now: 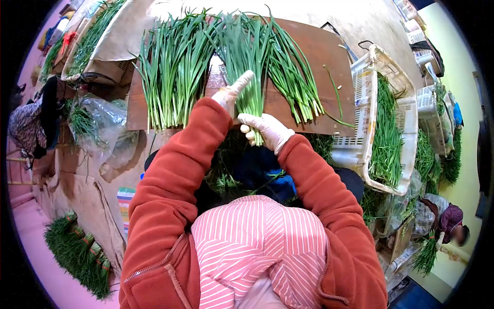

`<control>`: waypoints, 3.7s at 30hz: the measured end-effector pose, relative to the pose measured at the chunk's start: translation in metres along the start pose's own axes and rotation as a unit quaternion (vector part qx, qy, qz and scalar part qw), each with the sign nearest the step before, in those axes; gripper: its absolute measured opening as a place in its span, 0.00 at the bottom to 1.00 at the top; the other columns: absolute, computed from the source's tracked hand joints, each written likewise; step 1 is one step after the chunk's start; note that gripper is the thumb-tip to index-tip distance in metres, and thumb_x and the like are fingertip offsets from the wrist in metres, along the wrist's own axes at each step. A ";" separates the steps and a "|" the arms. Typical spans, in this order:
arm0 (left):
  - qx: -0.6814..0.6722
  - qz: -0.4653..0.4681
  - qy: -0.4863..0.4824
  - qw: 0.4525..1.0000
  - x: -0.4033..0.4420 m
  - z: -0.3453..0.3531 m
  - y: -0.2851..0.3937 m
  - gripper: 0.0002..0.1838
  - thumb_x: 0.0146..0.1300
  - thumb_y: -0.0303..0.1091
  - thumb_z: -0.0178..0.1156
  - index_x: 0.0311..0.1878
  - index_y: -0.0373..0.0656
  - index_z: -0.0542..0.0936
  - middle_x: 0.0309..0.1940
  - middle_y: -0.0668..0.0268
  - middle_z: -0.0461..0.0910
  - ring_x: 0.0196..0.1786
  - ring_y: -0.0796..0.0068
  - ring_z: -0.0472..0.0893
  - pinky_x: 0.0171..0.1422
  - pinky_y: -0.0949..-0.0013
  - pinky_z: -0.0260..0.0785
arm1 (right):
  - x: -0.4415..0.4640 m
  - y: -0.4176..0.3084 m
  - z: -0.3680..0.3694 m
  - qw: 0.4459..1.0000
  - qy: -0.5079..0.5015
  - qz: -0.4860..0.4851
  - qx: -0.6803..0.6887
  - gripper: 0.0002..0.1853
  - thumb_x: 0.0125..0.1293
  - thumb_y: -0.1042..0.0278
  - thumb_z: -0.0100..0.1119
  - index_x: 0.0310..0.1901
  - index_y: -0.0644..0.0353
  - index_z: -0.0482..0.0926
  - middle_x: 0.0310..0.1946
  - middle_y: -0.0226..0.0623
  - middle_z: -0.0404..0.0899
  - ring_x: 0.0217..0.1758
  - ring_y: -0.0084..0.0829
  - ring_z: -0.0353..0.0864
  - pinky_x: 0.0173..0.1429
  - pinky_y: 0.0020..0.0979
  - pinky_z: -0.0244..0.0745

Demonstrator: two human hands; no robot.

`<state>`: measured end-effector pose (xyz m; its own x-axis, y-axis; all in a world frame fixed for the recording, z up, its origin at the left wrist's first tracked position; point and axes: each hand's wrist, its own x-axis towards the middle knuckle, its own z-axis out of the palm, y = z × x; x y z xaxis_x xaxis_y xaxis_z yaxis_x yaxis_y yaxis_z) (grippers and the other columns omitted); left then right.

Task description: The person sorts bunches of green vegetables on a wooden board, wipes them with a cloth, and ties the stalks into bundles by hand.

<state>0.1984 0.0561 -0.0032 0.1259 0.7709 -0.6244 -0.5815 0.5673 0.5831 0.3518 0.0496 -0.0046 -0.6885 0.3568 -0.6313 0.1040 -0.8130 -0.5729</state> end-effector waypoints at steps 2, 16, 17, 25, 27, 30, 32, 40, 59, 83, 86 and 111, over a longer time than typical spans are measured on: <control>-0.034 0.018 0.000 0.999 -0.007 0.004 -0.012 0.22 0.58 0.46 0.63 0.48 0.40 0.75 0.40 0.58 0.80 0.39 0.63 0.80 0.41 0.57 0.75 | -0.001 0.003 0.002 0.998 -0.004 0.006 -0.067 0.11 0.64 0.56 0.57 0.38 0.55 0.74 0.23 0.26 0.76 0.18 0.19 0.71 0.21 0.21 0.68; -0.110 0.014 -0.150 0.982 -0.008 -0.010 -0.011 0.25 0.60 0.36 0.61 0.60 0.45 0.70 0.45 0.62 0.76 0.46 0.65 0.78 0.52 0.57 0.73 | -0.038 -0.008 -0.008 0.976 -0.200 0.024 -0.080 0.29 0.69 0.44 0.41 0.58 0.62 0.66 0.48 0.48 0.77 0.45 0.40 0.81 0.46 0.35 0.77; -0.125 0.025 -0.151 0.980 -0.006 -0.012 -0.011 0.23 0.60 0.35 0.61 0.59 0.45 0.71 0.45 0.60 0.76 0.46 0.65 0.79 0.51 0.58 0.74 | -0.042 -0.006 -0.008 0.976 -0.193 0.034 -0.090 0.28 0.69 0.44 0.42 0.58 0.61 0.66 0.49 0.48 0.77 0.45 0.39 0.81 0.45 0.34 0.76; -0.090 0.057 -0.090 0.990 -0.001 -0.017 -0.006 0.23 0.60 0.34 0.61 0.58 0.43 0.71 0.48 0.58 0.76 0.48 0.63 0.79 0.49 0.58 0.75 | -0.080 0.003 -0.033 0.904 0.218 -0.039 -0.365 0.17 0.67 0.56 0.52 0.49 0.60 0.76 0.28 0.33 0.80 0.22 0.19 0.75 0.26 0.21 0.69; -0.082 0.061 -0.081 0.991 -0.005 -0.011 -0.004 0.23 0.60 0.33 0.61 0.58 0.41 0.70 0.49 0.56 0.76 0.50 0.60 0.79 0.49 0.56 0.75 | -0.096 -0.013 0.001 0.874 0.268 -0.188 -0.358 0.15 0.65 0.57 0.55 0.43 0.61 0.78 0.26 0.32 0.80 0.22 0.20 0.75 0.32 0.24 0.72; -0.053 0.067 -0.051 0.995 -0.005 -0.003 -0.007 0.23 0.61 0.35 0.59 0.59 0.42 0.70 0.46 0.59 0.77 0.46 0.63 0.80 0.47 0.55 0.75 | -0.081 -0.006 0.018 0.783 0.237 -0.278 -0.503 0.16 0.60 0.53 0.58 0.41 0.57 0.80 0.33 0.38 0.81 0.31 0.29 0.80 0.36 0.28 0.73; -0.050 0.081 -0.060 0.994 0.000 -0.004 -0.009 0.23 0.61 0.35 0.60 0.59 0.42 0.70 0.46 0.59 0.77 0.46 0.62 0.80 0.47 0.55 0.75 | -0.059 0.006 0.010 0.785 0.201 -0.265 -0.523 0.17 0.60 0.50 0.56 0.40 0.56 0.79 0.31 0.40 0.80 0.31 0.32 0.80 0.36 0.31 0.73; -0.091 0.104 0.019 0.990 0.007 -0.012 0.005 0.18 0.57 0.28 0.62 0.51 0.37 0.73 0.41 0.55 0.79 0.44 0.57 0.81 0.45 0.58 0.77 | -0.102 0.046 -0.019 0.678 0.171 -0.172 -0.694 0.05 0.56 0.64 0.57 0.29 0.54 0.79 0.31 0.40 0.77 0.34 0.43 0.79 0.38 0.39 0.74; -0.119 0.016 0.004 0.993 0.003 -0.007 -0.004 0.14 0.56 0.31 0.64 0.44 0.37 0.75 0.38 0.57 0.80 0.41 0.60 0.81 0.44 0.54 0.76 | -0.086 0.002 -0.032 0.796 0.199 -0.148 -0.552 0.25 0.57 0.46 0.61 0.44 0.62 0.80 0.38 0.47 0.80 0.43 0.38 0.80 0.48 0.35 0.73; 0.250 0.366 0.309 0.842 -0.068 -0.102 0.092 0.22 0.58 0.24 0.58 0.56 0.43 0.68 0.38 0.65 0.79 0.27 0.73 0.78 0.33 0.72 0.73 | -0.065 0.017 -0.007 0.839 0.208 -0.235 -0.445 0.12 0.58 0.66 0.63 0.42 0.60 0.79 0.36 0.37 0.81 0.39 0.28 0.80 0.47 0.27 0.74; 0.438 0.324 0.399 0.737 -0.031 -0.150 0.087 0.27 0.56 0.26 0.61 0.60 0.43 0.66 0.45 0.55 0.78 0.45 0.61 0.78 0.54 0.66 0.69 | -0.070 0.001 -0.023 0.810 0.271 -0.244 -0.459 0.13 0.58 0.66 0.63 0.43 0.62 0.80 0.36 0.37 0.81 0.39 0.25 0.80 0.47 0.26 0.74; 0.311 0.264 0.108 0.906 -0.023 0.008 -0.032 0.29 0.57 0.36 0.64 0.59 0.35 0.69 0.51 0.57 0.75 0.53 0.66 0.74 0.61 0.68 0.64 | 0.010 -0.036 -0.069 0.632 0.481 -0.040 -0.606 0.45 0.54 0.60 0.64 0.69 0.61 0.49 0.48 0.48 0.74 0.50 0.43 0.76 0.53 0.39 0.71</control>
<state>0.2206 0.0227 -0.0026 -0.2367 0.9464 -0.2200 0.0597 0.2402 0.9689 0.3902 0.1141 -0.0265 -0.0327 0.9632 -0.2668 0.9716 -0.0320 -0.2345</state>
